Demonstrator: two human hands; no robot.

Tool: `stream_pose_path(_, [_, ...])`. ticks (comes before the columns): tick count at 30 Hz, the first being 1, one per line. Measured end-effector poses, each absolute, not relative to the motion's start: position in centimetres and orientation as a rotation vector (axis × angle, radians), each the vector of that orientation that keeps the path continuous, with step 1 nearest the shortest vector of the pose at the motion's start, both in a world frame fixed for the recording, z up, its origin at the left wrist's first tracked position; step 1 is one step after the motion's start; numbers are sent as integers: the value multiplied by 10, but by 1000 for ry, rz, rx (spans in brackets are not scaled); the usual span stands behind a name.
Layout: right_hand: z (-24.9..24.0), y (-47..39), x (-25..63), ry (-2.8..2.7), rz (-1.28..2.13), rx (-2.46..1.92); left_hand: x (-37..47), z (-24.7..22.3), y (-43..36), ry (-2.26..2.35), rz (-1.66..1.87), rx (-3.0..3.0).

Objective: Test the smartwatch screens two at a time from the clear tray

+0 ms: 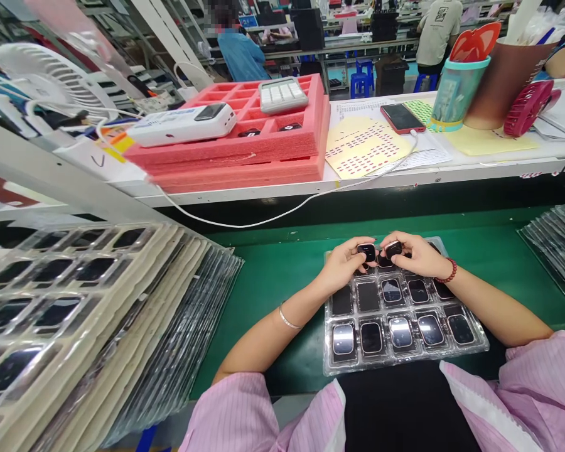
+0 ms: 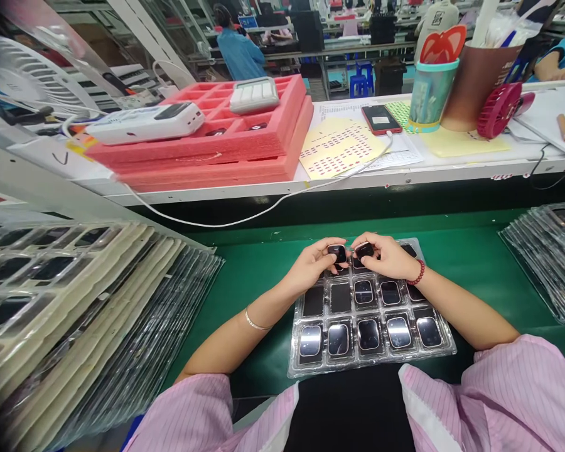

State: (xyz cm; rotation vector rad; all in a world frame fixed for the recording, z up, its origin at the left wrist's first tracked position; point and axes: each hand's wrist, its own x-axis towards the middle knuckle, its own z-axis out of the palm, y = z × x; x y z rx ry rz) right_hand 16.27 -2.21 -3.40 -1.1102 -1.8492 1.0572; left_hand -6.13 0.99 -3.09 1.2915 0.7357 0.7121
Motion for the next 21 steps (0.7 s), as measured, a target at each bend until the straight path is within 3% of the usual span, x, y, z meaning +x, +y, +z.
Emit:
stream_pose_path(14, [-35, -20, 161, -1711, 1119, -1117, -64, -28, 11, 547, 606, 1016])
stream_pose_path(21, [-34, -22, 159, -1607, 1179, -1099, -63, 44, -30, 5, 165, 956])
